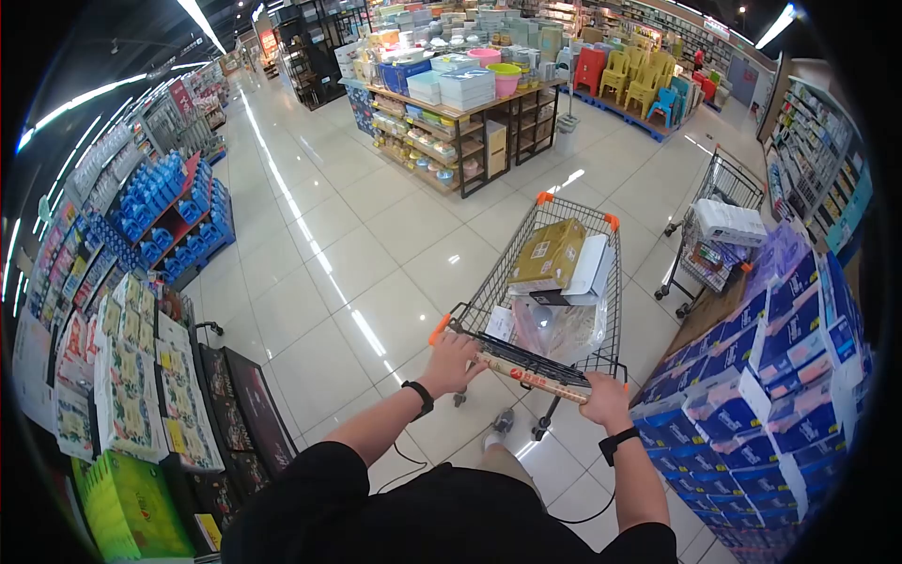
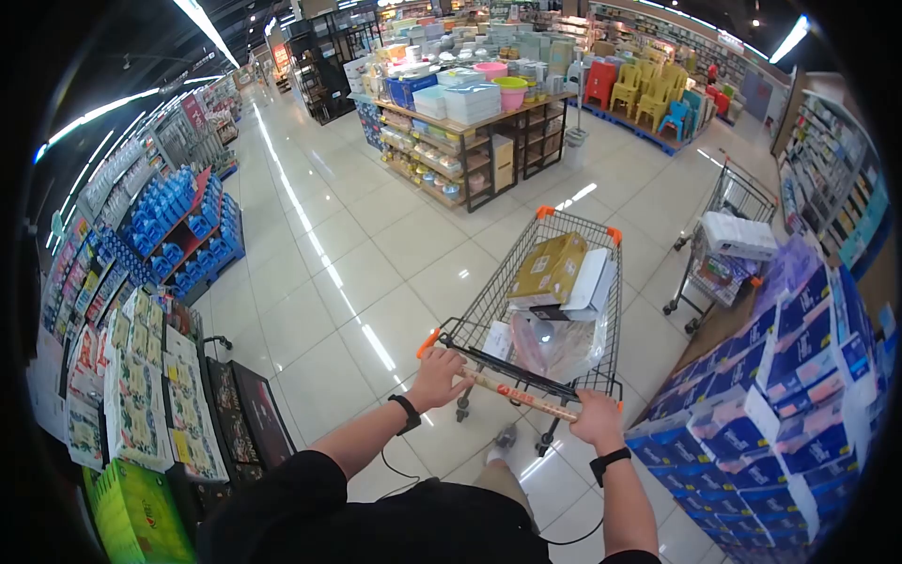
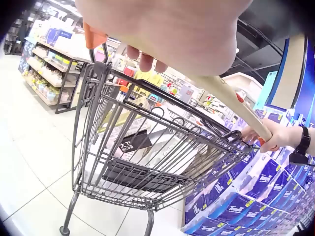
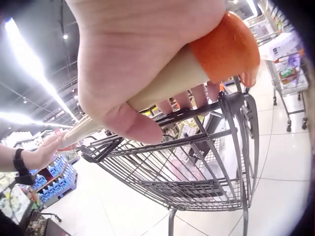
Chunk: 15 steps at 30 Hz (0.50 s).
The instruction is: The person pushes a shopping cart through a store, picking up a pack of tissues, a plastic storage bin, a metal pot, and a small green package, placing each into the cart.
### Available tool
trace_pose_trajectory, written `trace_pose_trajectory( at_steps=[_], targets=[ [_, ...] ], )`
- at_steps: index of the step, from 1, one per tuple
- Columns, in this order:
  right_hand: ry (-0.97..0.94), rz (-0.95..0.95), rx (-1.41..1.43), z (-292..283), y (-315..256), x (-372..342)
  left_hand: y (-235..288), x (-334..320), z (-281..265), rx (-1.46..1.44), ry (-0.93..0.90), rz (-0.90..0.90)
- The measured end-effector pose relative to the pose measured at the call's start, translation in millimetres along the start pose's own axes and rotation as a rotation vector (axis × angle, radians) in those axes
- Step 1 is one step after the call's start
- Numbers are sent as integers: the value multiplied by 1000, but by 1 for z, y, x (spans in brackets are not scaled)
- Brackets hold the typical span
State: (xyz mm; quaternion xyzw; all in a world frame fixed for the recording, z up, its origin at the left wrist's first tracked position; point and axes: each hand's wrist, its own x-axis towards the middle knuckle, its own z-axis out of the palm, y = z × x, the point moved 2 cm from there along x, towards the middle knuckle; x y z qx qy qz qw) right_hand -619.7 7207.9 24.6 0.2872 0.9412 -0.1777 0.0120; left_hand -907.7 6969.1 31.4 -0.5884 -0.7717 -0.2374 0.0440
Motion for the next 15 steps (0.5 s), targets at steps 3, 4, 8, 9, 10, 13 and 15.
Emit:
trace_pose_trajectory(
  at_steps=[3,4,8,9,10,13,15],
  targets=[
    [-11,33,18,-6,2,42,-26,45,4,12,-31,0],
    [-11,28,21,-11,-1,56,-36,60,5,24,-109,-30],
    [-6,108,15,-28,-5,114,-81,122,19,39,-170,-63],
    [-48,134,3,-32,-4,131,-87,132,27,34,-169,-73],
    [-33,144,-32,-36,-5,146,-93,141,33,120,-8,-111],
    [-190,269,29,-37,1,203,-113,140,38,21,133,-267],
    [-101,174,18,-32,11,233,-129,127,35,-112,37,-490]
  ],
)
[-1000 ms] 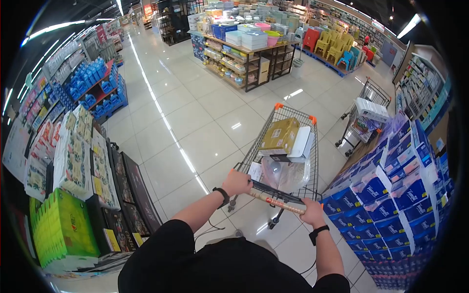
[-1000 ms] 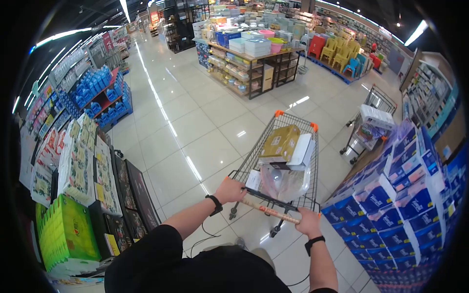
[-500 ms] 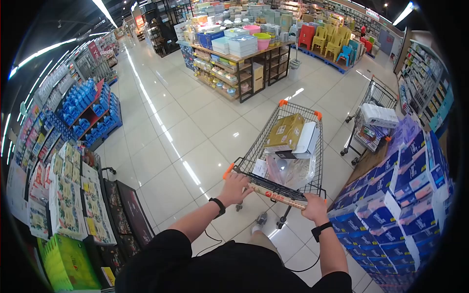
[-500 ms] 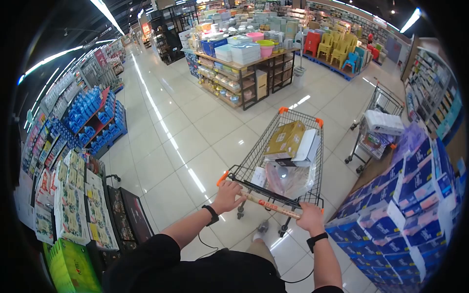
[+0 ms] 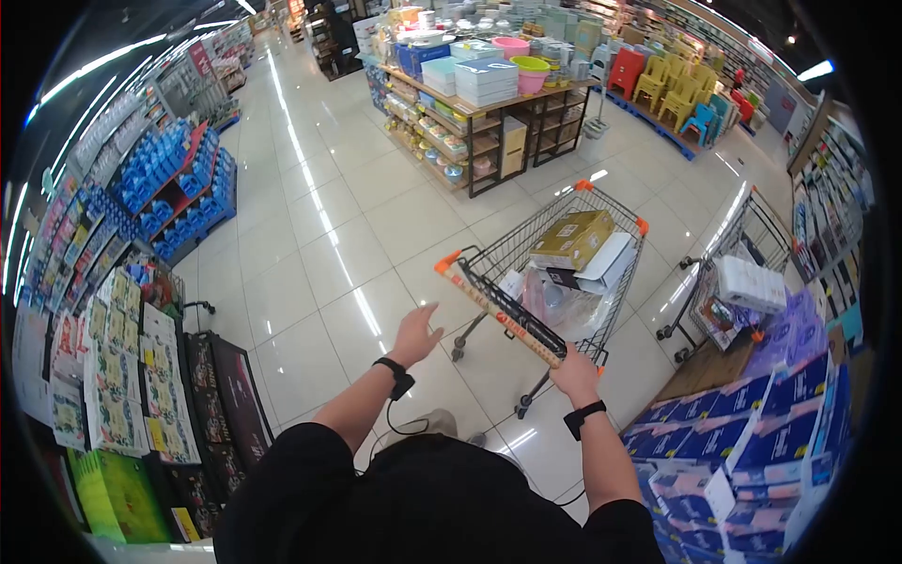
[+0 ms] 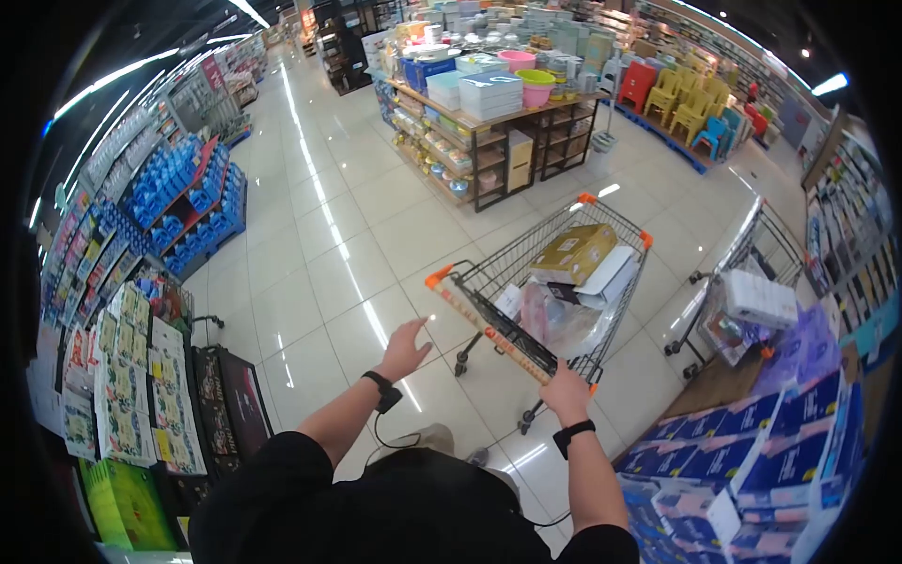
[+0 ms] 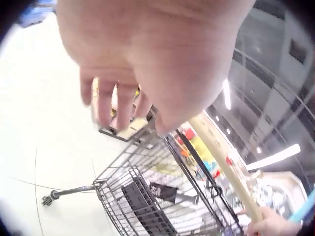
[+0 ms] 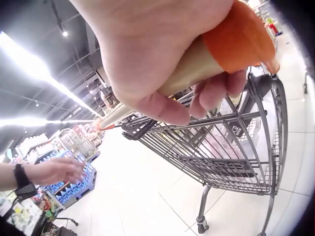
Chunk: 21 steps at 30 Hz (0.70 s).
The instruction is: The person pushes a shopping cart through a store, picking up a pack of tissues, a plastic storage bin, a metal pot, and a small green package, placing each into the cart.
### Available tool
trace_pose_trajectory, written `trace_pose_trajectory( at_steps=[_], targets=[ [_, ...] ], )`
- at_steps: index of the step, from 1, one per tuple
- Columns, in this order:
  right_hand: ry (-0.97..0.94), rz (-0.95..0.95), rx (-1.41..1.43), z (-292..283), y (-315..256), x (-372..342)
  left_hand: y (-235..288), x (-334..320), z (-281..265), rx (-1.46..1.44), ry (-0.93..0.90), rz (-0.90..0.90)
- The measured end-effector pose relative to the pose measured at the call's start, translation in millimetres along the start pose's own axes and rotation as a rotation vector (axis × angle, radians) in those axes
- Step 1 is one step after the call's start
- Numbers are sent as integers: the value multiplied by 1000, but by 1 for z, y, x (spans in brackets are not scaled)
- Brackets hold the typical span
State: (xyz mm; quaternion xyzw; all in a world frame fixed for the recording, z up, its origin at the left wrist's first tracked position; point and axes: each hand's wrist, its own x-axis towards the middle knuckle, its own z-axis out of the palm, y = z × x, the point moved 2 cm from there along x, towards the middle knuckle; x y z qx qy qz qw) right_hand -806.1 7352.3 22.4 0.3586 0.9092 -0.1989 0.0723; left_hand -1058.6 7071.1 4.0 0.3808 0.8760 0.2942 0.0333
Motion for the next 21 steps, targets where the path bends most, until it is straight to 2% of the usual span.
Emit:
trace_pose_trajectory(
  at_steps=[2,4,6,8,10,12,14,16,18,20,21],
  targets=[
    [27,49,-9,-6,-3,36,-51,-6,10,-266,-306,-409],
    [49,24,7,-6,0,68,-85,-25,9,-635,-370,-659],
    [52,79,2,-18,-7,97,-119,-44,12,-798,-244,-875],
    [53,100,-17,-27,-8,125,-148,-57,21,-872,-40,-1066],
    [51,124,-23,-33,-4,155,-190,-76,48,-1090,59,-1226],
    [63,141,-23,-44,-5,180,-218,-83,70,-1186,136,-1368],
    [76,161,-24,-49,0,204,-229,-71,82,-1027,104,-1461],
    [104,163,-41,-52,8,230,-237,-38,101,-715,35,-1356],
    [105,176,-59,-59,15,252,-235,5,115,-693,47,-1323],
    [94,190,-64,-66,18,274,-227,65,113,-657,-95,-1072],
    [99,181,-45,-69,25,288,-226,98,111,-522,-182,-914]
  ],
)
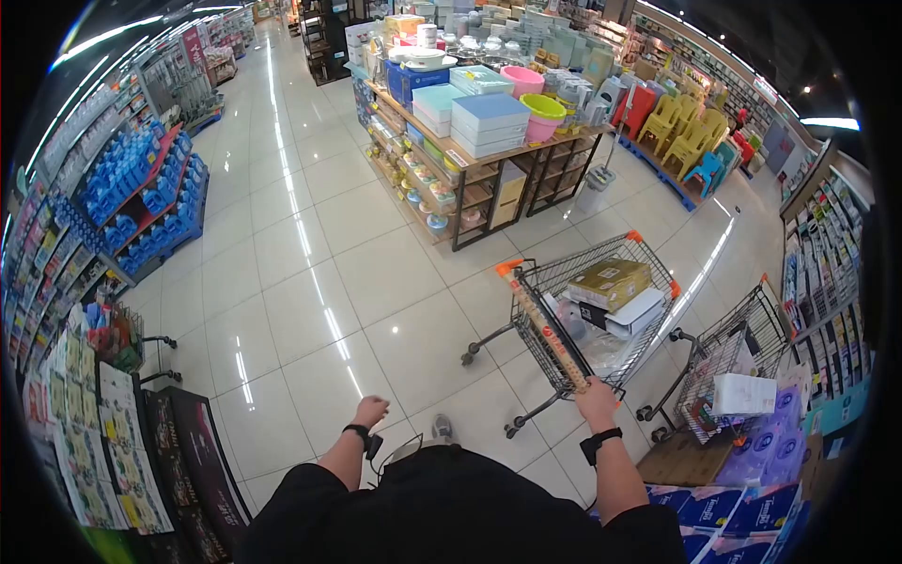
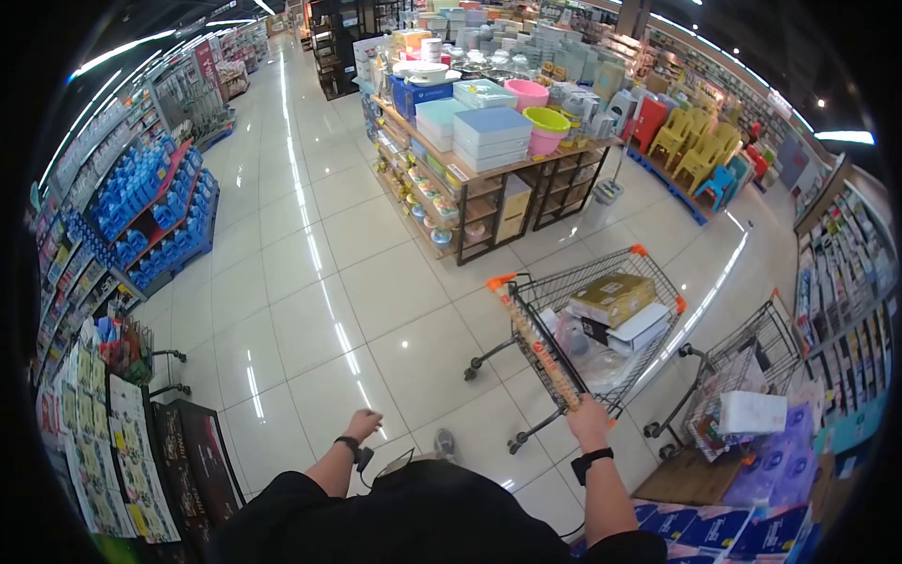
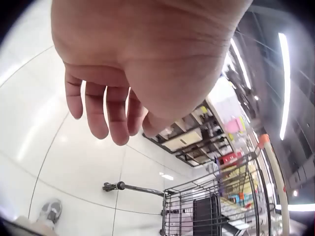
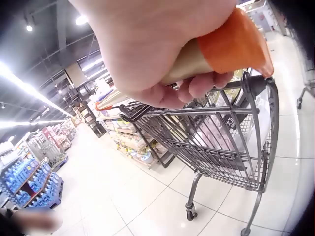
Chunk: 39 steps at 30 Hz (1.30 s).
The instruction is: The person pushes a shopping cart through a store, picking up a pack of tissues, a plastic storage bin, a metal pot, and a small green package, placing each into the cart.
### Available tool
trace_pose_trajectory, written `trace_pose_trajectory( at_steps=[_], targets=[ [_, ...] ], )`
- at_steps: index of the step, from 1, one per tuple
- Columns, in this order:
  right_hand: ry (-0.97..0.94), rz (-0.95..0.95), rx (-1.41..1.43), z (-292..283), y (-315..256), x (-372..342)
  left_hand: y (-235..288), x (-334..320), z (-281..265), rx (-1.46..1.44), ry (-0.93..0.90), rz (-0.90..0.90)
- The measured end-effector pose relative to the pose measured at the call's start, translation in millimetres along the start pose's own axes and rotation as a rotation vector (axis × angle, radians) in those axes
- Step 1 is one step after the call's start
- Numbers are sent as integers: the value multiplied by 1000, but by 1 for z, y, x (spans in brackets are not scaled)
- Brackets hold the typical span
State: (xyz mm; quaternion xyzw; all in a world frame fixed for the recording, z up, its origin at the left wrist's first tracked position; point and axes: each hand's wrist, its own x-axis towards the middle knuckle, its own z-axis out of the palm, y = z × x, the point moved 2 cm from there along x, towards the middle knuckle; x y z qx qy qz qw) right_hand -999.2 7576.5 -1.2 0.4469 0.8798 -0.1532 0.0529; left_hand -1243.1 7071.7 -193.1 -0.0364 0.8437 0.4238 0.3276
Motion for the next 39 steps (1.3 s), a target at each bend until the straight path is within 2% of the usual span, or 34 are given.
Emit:
trace_pose_trajectory(
  at_steps=[1,3,6,8,11,15,18,20,23,25,26,27,28,29,31,33,39],
  targets=[
    [5,-7,20,-1,0,11,29,19,2,174,-48,131],
    [3,14,15,-18,-11,28,98,32,2,339,-64,289],
    [13,25,12,-19,-4,62,170,58,0,416,-89,373],
    [-22,39,10,-15,4,91,230,53,-4,676,-78,457],
    [-91,30,12,-21,3,128,286,50,-2,681,-152,543],
    [-90,-122,185,-41,-35,198,318,69,5,575,-206,480],
    [-86,-205,243,-60,-74,259,320,94,2,761,-208,457],
    [-93,-244,235,-72,-101,296,314,117,-2,902,-401,330],
    [-121,-249,312,-66,-135,363,343,142,-14,934,-435,238],
    [-33,-204,225,-62,-158,398,375,157,-17,894,-379,205],
    [-15,-110,163,-61,-162,411,391,169,-19,863,-311,187],
    [-27,-110,167,-60,-164,421,406,176,-21,835,-249,172],
    [8,-105,178,-61,-162,433,421,184,-20,811,-174,237],
    [44,-99,184,-62,-161,443,432,193,-15,814,-182,229],
    [64,-96,164,-68,-160,459,453,208,-5,784,-6,306],
    [66,-78,165,-78,-161,474,471,228,4,761,-43,301],
    [59,-17,145,-91,-157,501,531,317,24,406,-38,402]
  ],
)
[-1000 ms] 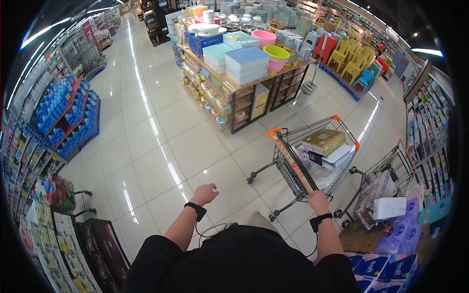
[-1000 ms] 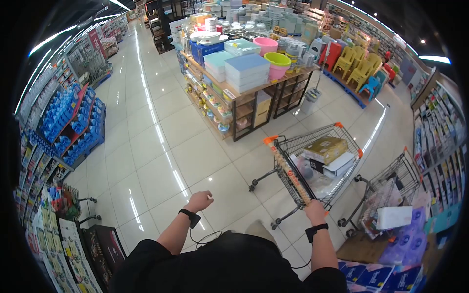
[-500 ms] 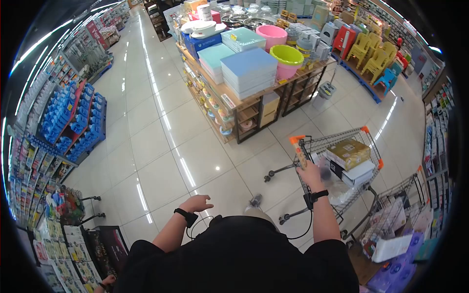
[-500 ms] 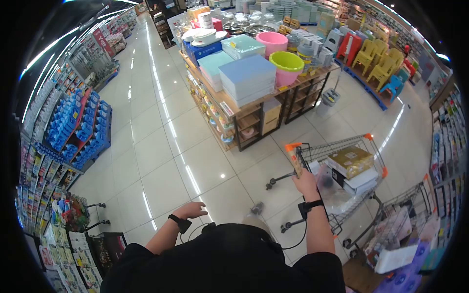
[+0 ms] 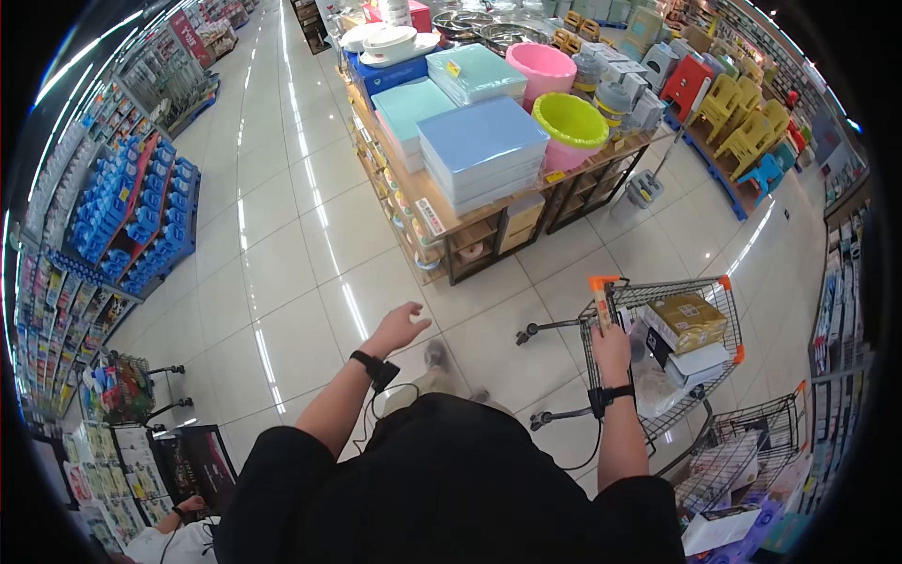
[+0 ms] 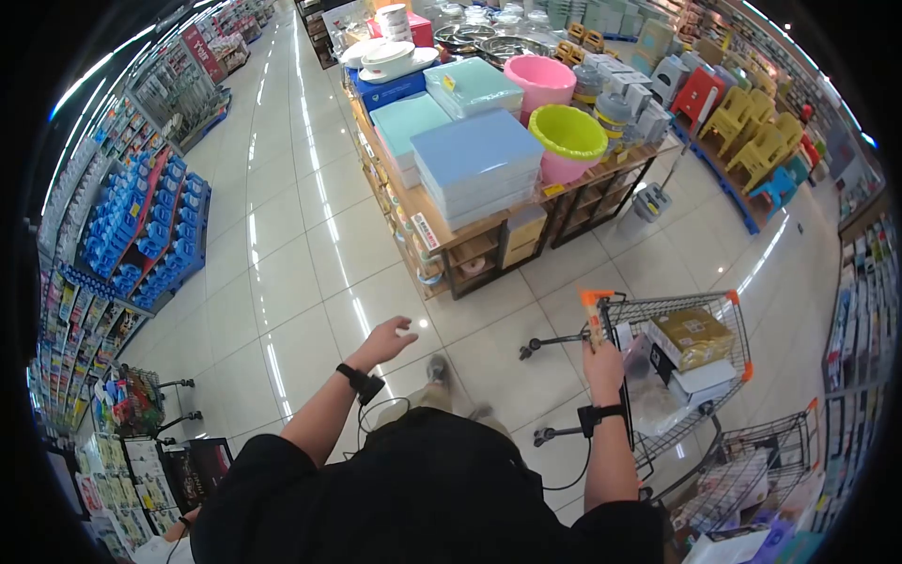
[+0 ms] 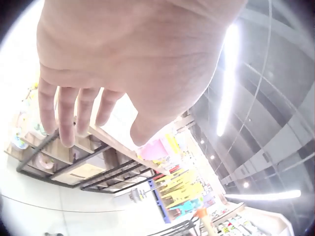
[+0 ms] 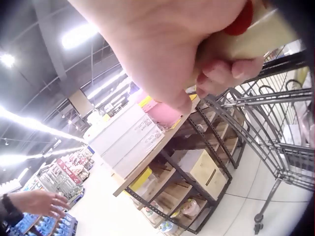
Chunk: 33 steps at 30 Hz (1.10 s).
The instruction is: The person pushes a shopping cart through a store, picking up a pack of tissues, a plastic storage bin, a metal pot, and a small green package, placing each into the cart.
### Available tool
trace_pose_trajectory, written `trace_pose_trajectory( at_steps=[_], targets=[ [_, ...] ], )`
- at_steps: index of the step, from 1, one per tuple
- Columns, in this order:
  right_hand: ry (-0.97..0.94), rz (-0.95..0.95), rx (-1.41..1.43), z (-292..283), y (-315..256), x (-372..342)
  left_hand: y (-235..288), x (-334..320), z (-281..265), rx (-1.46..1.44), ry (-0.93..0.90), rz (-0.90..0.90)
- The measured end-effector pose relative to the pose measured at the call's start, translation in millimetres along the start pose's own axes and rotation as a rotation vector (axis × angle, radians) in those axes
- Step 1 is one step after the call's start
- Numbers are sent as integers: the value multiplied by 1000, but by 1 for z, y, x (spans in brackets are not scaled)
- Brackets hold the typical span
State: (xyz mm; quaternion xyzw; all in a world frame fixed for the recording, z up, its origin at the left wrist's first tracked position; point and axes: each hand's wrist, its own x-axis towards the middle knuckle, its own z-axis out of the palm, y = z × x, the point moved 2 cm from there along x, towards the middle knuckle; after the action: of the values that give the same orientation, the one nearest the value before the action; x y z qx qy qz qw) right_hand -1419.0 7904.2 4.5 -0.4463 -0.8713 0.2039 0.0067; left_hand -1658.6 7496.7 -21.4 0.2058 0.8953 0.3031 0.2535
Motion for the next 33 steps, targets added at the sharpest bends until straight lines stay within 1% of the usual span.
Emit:
trace_pose_trajectory(
  at_steps=[2,4,6,8,9,11,12,14,15,17,20,21,23,24,26,27,28,30,31,32,33],
  targets=[
    [-15,23,-12,-5,0,-1,-1,48,0,-119,68,84],
    [5,71,-20,-11,-2,-4,33,93,-19,-466,33,5],
    [4,82,-18,-11,-1,-1,52,149,-33,-880,18,-73],
    [-1,137,-71,-11,6,3,77,196,-51,-990,170,-128],
    [-3,143,-83,-11,7,0,90,210,-60,-997,161,-134],
    [1,190,-66,-9,14,4,109,241,-74,-963,357,-200],
    [-1,197,-75,-10,14,4,113,256,-75,-967,349,-207],
    [10,209,-81,-10,15,5,116,277,-77,-956,392,-251],
    [8,221,-86,-12,13,5,111,288,-73,-955,380,-256],
    [14,233,-93,-17,10,3,101,306,-65,-845,436,-192],
    [8,262,-146,-12,16,3,115,293,-76,-764,398,-207],
    [6,269,-149,-14,13,3,111,296,-73,-764,391,-209],
    [12,289,-124,-18,8,3,104,305,-70,-635,461,-112],
    [14,295,-122,-19,7,3,102,306,-70,-634,456,-109],
    [14,289,-154,-20,6,3,102,305,-72,-442,521,20],
    [19,289,-150,-19,7,2,101,300,-67,-442,524,27],
    [25,265,-145,-20,7,1,105,291,-67,-371,718,100],
    [35,226,-133,-20,9,2,109,274,-74,-294,927,177],
    [37,231,-141,-18,11,2,111,264,-83,-774,658,-77],
    [38,236,-146,-16,11,4,112,256,-85,-1222,339,-325],
    [20,256,-130,-19,6,5,107,251,-87,-1221,353,-312]
  ],
)
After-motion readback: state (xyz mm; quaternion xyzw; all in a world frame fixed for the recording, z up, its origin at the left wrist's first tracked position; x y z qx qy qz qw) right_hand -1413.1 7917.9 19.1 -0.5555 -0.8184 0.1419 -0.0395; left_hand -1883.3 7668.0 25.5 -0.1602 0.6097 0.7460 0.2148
